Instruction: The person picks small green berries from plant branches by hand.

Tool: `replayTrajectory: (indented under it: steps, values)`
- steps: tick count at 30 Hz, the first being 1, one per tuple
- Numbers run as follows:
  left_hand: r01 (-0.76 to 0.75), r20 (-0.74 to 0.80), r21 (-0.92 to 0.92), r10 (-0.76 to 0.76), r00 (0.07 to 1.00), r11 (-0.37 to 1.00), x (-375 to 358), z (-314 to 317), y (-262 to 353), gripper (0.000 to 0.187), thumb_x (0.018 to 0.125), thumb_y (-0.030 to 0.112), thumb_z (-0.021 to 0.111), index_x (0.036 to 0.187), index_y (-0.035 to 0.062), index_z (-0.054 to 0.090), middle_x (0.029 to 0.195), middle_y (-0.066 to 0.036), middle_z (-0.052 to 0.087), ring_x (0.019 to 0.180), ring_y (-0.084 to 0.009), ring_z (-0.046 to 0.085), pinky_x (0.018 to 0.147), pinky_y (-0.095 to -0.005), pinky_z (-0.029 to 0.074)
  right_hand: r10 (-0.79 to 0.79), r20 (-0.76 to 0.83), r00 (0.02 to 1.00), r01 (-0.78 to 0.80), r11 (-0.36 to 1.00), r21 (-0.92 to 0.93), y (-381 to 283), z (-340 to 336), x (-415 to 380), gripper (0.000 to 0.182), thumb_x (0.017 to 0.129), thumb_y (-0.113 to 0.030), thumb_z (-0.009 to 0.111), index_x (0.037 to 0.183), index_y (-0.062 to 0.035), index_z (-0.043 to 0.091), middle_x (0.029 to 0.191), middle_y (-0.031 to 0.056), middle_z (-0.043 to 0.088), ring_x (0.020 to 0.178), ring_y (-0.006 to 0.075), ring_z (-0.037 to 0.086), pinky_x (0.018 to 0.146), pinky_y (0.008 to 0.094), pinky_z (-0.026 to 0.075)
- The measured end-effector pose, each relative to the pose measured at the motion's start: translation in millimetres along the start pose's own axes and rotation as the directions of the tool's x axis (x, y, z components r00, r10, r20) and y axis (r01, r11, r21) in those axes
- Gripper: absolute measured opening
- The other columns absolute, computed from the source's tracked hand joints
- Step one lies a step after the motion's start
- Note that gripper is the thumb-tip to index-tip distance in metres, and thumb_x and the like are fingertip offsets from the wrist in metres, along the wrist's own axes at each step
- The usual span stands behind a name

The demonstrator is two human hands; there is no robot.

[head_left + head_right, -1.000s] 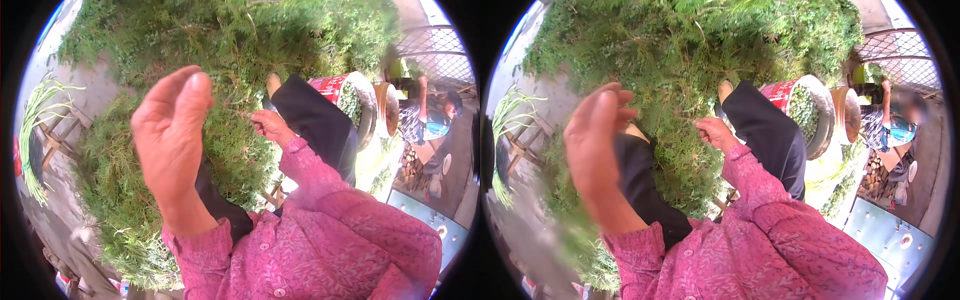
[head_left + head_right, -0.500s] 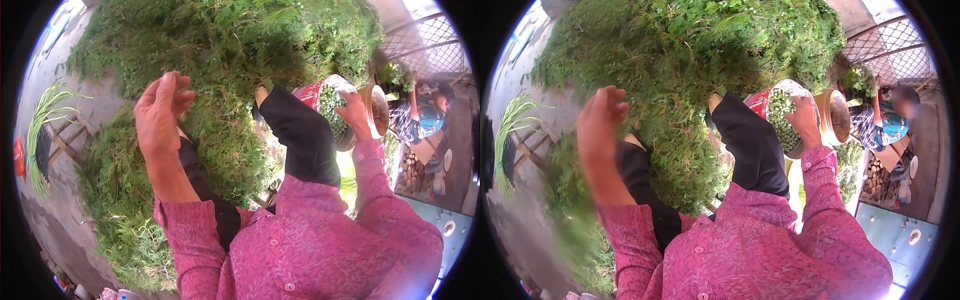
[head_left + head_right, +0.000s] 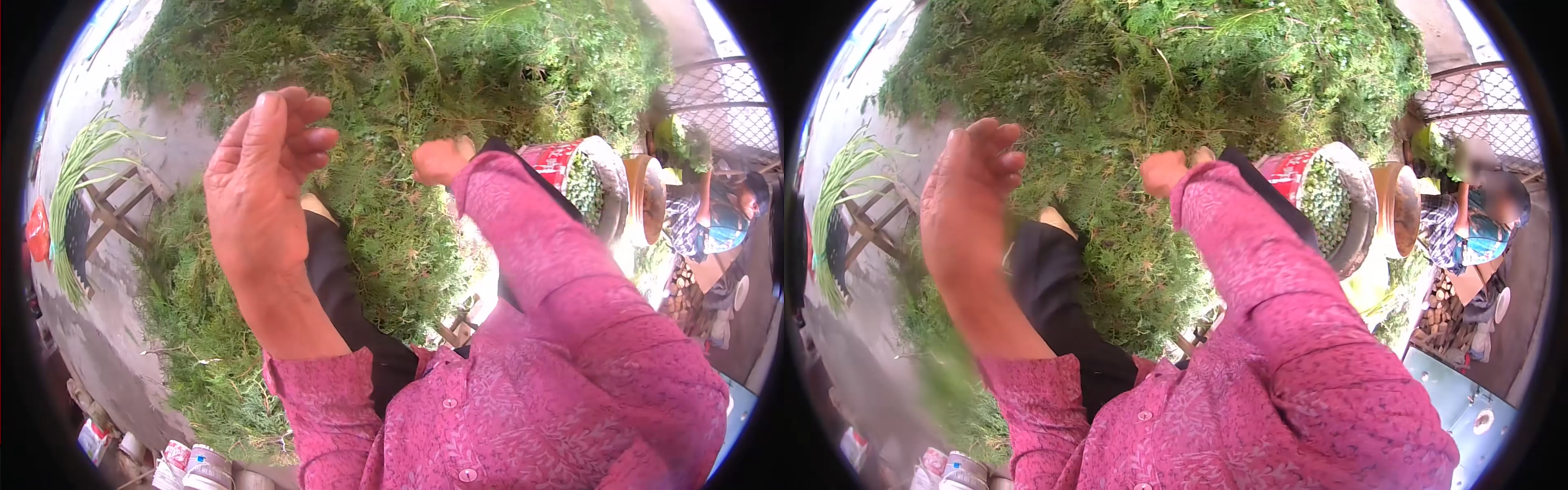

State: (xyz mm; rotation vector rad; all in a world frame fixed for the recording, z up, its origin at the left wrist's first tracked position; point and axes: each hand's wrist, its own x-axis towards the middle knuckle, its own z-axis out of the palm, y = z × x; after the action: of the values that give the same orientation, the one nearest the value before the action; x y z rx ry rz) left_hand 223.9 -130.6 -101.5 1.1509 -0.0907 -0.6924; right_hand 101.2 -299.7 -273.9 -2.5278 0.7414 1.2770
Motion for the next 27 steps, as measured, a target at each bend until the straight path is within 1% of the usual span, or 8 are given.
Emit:
replayTrajectory:
  steps: [6,8,11,12,14,17,23,27]
  values:
    - [-0.029,0.043,-0.015,0.029,0.999,0.999,1,-5,3,0.025,0.088,0.021,0.050,0.095,-0.0011,0.059,0.086,-0.012,0.063,0.066,-0.0156,0.058,0.061,-0.0247,0.044,0.025,-0.035,0.999,-0.018,0.981,0.192,35,48,29,0.017,0.074,-0.012,0.054,0.080,0.0016,0.063,0.081,0.0184,0.062,0.077,0.0275,0.061,0.069,0.0330,0.048]
    - [-0.034,0.040,-0.077,0.037,0.998,0.996,-1,-4,4,0.021,0.087,0.019,0.054,0.092,0.0005,0.061,0.083,-0.011,0.064,0.063,-0.0141,0.059,0.058,-0.0231,0.045,-0.001,-0.036,0.999,0.003,0.998,0.055,44,24,20,0.014,0.072,-0.014,0.057,0.076,-0.0011,0.063,0.074,0.0134,0.062,0.070,0.0211,0.061,0.059,0.0278,0.047]
    - [-0.029,0.015,-0.037,0.030,0.999,0.999,-3,-5,3,0.020,0.087,0.019,0.053,0.091,0.0013,0.061,0.081,-0.010,0.064,0.063,-0.0144,0.059,0.058,-0.0233,0.045,0.004,-0.016,1.000,0.012,0.504,0.863,53,-11,-7,0.013,0.074,-0.011,0.057,0.063,-0.0031,0.056,0.057,0.0050,0.053,0.043,0.0095,0.046,0.037,0.0235,0.033]
    - [-0.014,0.002,-0.033,0.014,1.000,0.999,-5,-4,2,0.019,0.087,0.019,0.053,0.091,0.0017,0.062,0.081,-0.010,0.064,0.063,-0.0144,0.059,0.058,-0.0231,0.045,0.003,-0.036,0.999,0.030,0.511,0.859,50,-19,-17,0.013,0.074,-0.011,0.057,0.063,-0.0031,0.056,0.057,0.0050,0.053,0.043,0.0095,0.046,0.037,0.0235,0.033]
    - [-0.033,-0.017,-0.030,0.032,0.999,0.999,-5,-4,1,0.019,0.087,0.019,0.053,0.090,0.0020,0.062,0.080,-0.010,0.064,0.064,-0.0144,0.059,0.058,-0.0230,0.046,-0.147,-0.145,0.978,0.152,0.040,0.988,45,-42,-38,0.010,0.077,-0.011,0.056,0.071,-0.0030,0.057,0.061,0.0018,0.053,0.047,0.0079,0.046,0.041,0.0223,0.036]
    - [0.023,-0.003,-0.097,-0.024,1.000,0.995,-1,-6,-6,0.021,0.086,0.022,0.056,0.094,0.0023,0.059,0.087,-0.008,0.062,0.073,-0.0144,0.058,0.062,-0.0254,0.046,-0.139,-0.349,0.927,0.329,-0.147,0.933,20,-68,-70,0.014,0.082,-0.012,0.054,0.086,0.0009,0.058,0.068,0.0015,0.055,0.057,0.0091,0.051,0.055,0.0208,0.044]
    - [0.276,-0.186,-0.417,-0.379,0.906,0.866,12,-11,-8,0.041,0.084,0.037,0.056,0.108,0.0047,0.049,0.099,-0.010,0.056,0.088,-0.0244,0.055,0.075,-0.0374,0.044,-0.232,-0.649,0.725,0.631,-0.155,0.760,-37,-91,-104,0.016,0.082,-0.012,0.058,0.092,-0.0001,0.060,0.077,0.0010,0.060,0.072,0.0056,0.053,0.065,0.0219,0.044]
    - [0.216,-0.006,-0.546,-0.262,0.965,0.809,22,-14,-7,0.039,0.085,0.036,0.055,0.107,0.0046,0.049,0.095,-0.012,0.057,0.084,-0.0233,0.056,0.073,-0.0378,0.045,-0.438,-0.645,0.627,0.721,0.012,0.693,-46,-81,-108,0.017,0.083,-0.014,0.057,0.094,0.0000,0.059,0.080,0.0017,0.061,0.075,0.0081,0.054,0.069,0.0251,0.045]
